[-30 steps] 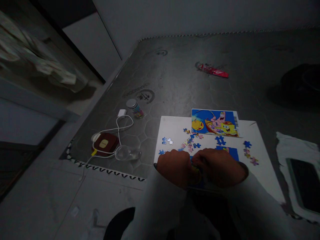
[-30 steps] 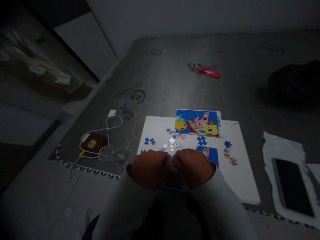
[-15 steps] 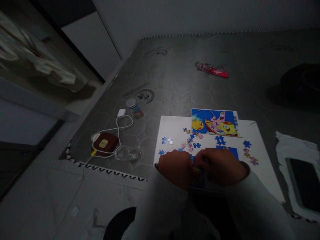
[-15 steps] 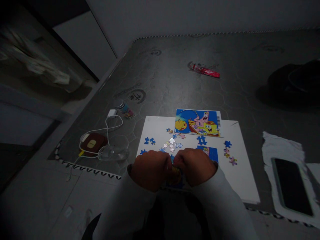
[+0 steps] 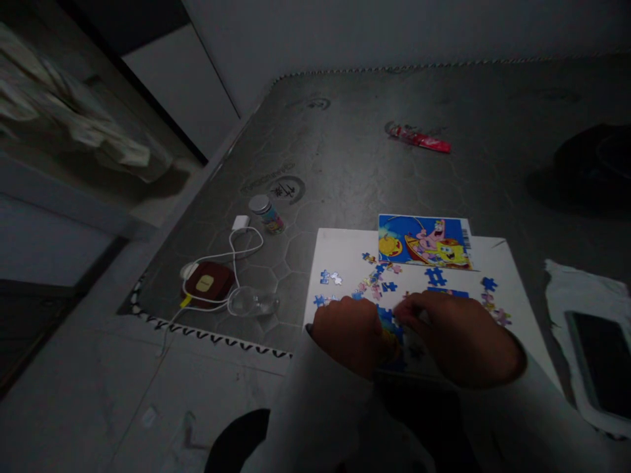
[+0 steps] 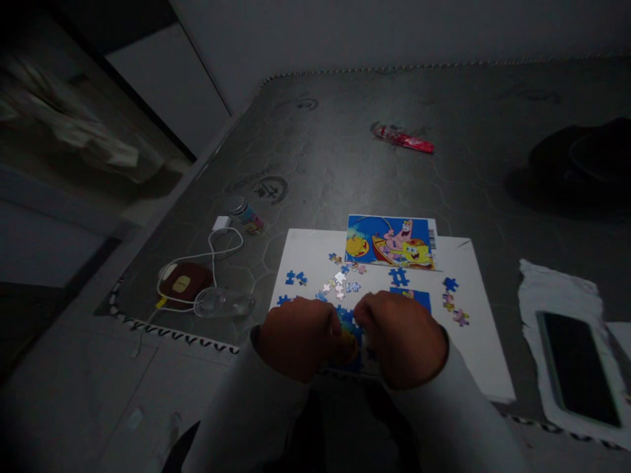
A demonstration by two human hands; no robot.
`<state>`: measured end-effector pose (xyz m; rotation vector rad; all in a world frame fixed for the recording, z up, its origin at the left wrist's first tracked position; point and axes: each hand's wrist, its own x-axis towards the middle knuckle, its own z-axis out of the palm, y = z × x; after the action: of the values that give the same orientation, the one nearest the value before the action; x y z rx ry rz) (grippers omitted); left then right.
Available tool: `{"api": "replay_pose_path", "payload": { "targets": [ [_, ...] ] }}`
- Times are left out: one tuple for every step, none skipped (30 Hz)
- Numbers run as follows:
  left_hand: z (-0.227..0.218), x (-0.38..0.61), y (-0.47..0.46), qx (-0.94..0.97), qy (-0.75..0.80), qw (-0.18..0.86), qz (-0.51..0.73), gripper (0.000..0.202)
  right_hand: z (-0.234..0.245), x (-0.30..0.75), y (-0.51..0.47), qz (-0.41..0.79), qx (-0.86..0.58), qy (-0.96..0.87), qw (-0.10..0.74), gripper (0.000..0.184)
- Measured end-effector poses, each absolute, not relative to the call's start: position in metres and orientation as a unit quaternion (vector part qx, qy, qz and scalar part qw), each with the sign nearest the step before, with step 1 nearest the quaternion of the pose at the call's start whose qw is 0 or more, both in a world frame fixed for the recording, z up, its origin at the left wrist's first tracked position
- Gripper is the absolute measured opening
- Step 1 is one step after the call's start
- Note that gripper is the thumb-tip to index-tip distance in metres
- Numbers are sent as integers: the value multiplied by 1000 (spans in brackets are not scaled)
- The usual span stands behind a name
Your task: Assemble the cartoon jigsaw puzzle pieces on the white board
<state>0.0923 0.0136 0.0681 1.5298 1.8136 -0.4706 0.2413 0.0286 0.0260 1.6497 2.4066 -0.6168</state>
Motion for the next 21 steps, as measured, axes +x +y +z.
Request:
{"api": "replay_pose_path", "payload": {
  "targets": [
    [68, 92, 13, 596, 700, 351, -178, 21, 28, 243, 28, -194, 558, 803, 75, 24],
    [68, 92, 13, 597, 701, 348, -177, 20, 31, 244, 28, -185, 564, 801, 76, 24],
    [68, 92, 14, 597, 701, 347, -179, 20, 32, 244, 28, -183, 569, 798, 80, 24],
    [70, 93, 14, 591, 703, 348, -187, 19, 33, 242, 28, -189, 572, 793, 89, 24],
    [71, 93, 14, 586, 704, 350, -195, 18, 33, 240, 28, -201, 572, 789, 101, 23],
    [73, 94, 15, 581, 706, 351, -201, 18, 33, 238, 28, -215, 571, 783, 117, 23],
    [74, 95, 16, 577, 708, 353, -206, 18, 33, 235, 28, -225, 570, 779, 131, 23],
    [75, 95, 16, 575, 709, 352, -207, 19, 32, 232, 28, -229, 569, 777, 142, 23],
    [75, 96, 16, 576, 710, 350, -205, 21, 32, 230, 28, -225, 570, 776, 149, 23],
    [75, 96, 16, 578, 709, 349, -203, 21, 31, 229, 28, -218, 572, 776, 150, 23],
    [74, 96, 15, 580, 709, 347, -201, 22, 30, 228, 29, -212, 574, 777, 146, 23],
    [73, 95, 15, 584, 707, 346, -198, 23, 30, 228, 29, -207, 576, 778, 142, 23],
    [71, 95, 14, 587, 707, 344, -194, 23, 30, 228, 30, -206, 576, 778, 141, 23],
    [70, 94, 13, 589, 708, 342, -190, 23, 30, 229, 30, -209, 575, 778, 142, 23],
    [68, 93, 12, 591, 708, 340, -187, 24, 30, 230, 30, -214, 571, 779, 143, 22],
    [66, 92, 12, 592, 708, 338, -184, 24, 30, 231, 30, -217, 566, 783, 143, 21],
    [65, 91, 11, 594, 708, 337, -181, 24, 31, 233, 29, -217, 559, 789, 135, 21],
    [63, 89, 11, 596, 707, 338, -177, 24, 32, 235, 28, -213, 551, 798, 119, 22],
    [63, 88, 10, 597, 707, 339, -173, 24, 33, 238, 27, -205, 544, 808, 95, 23],
    [63, 88, 10, 600, 704, 341, -167, 24, 34, 241, 26, -196, 536, 818, 66, 25],
    [63, 88, 10, 603, 701, 343, -163, 24, 33, 243, 25, -187, 532, 825, 39, 27]
  ]
}}
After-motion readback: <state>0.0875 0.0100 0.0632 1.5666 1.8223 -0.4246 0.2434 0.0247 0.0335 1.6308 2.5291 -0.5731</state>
